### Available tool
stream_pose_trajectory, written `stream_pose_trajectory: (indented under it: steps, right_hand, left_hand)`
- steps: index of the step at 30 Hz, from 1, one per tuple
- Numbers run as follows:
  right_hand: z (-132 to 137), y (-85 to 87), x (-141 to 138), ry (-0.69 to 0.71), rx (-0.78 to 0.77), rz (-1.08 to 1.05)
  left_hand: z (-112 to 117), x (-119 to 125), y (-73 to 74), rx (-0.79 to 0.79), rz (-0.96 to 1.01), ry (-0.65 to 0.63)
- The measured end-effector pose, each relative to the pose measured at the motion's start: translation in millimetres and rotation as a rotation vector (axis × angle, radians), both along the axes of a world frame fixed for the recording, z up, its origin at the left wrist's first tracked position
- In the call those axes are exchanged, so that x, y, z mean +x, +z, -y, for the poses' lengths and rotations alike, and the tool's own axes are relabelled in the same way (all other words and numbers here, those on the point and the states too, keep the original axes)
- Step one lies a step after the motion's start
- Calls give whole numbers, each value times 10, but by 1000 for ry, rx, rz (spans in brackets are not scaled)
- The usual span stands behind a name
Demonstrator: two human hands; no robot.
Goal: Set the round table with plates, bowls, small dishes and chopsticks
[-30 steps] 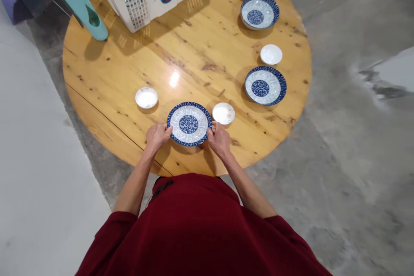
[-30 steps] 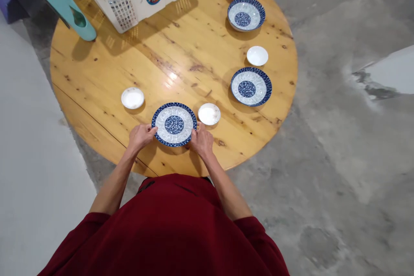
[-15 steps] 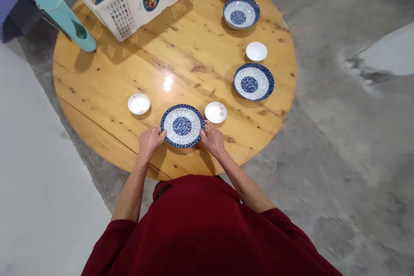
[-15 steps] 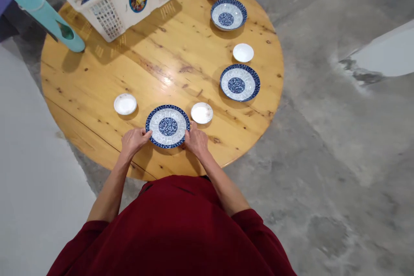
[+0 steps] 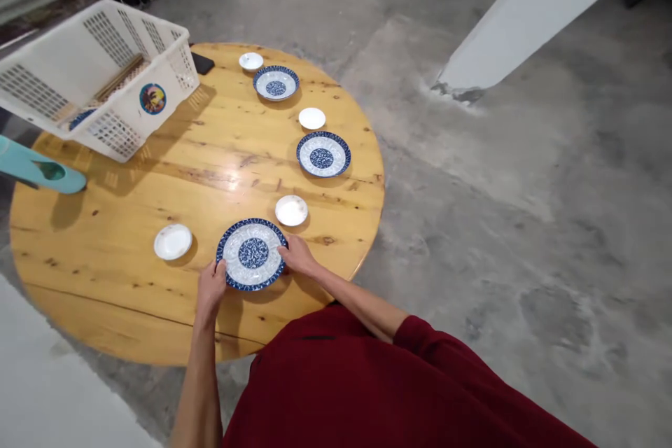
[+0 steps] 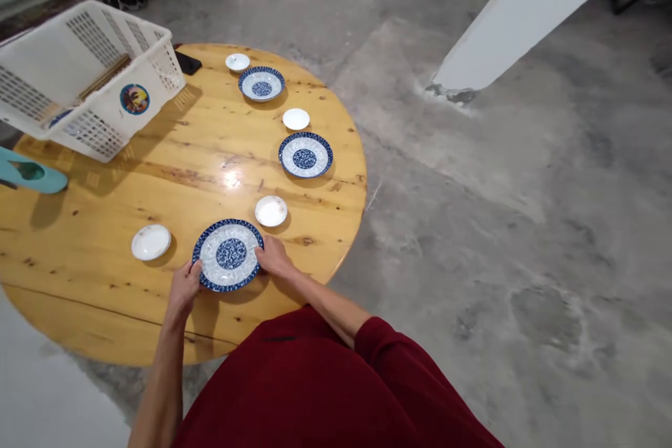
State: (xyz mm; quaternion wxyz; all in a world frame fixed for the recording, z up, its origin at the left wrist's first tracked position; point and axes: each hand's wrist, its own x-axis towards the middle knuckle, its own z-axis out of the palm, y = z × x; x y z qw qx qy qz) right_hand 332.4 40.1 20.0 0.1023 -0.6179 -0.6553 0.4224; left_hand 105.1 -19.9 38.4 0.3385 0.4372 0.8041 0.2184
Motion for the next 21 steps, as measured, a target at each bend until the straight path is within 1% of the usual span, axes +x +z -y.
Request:
stream_pose_trajectory:
  steps: [3, 5, 9, 13, 16, 18, 21]
  right_hand:
    - [144, 57, 163, 28, 18, -40]
    - [227, 88, 283, 22, 18, -36]
    - [312, 116, 523, 2, 20, -106]
    - [311, 120, 808, -21, 32, -219]
    - [301, 150, 1055, -57, 39, -238]
    - [322, 192, 1215, -106, 60, -253]
    - [432, 272, 1414, -212, 109, -314]
  left_hand:
    - [182, 119, 110, 22, 0, 4]
    - [284, 224, 191, 37, 15, 13]
    - [397, 460, 312, 53, -16, 17]
    - [409, 708, 349, 71, -37, -7]
    - [385, 912, 361, 101, -40, -19]
    - [360, 1044, 382, 117, -27, -50]
    - [314, 1210, 436, 156, 8, -138]
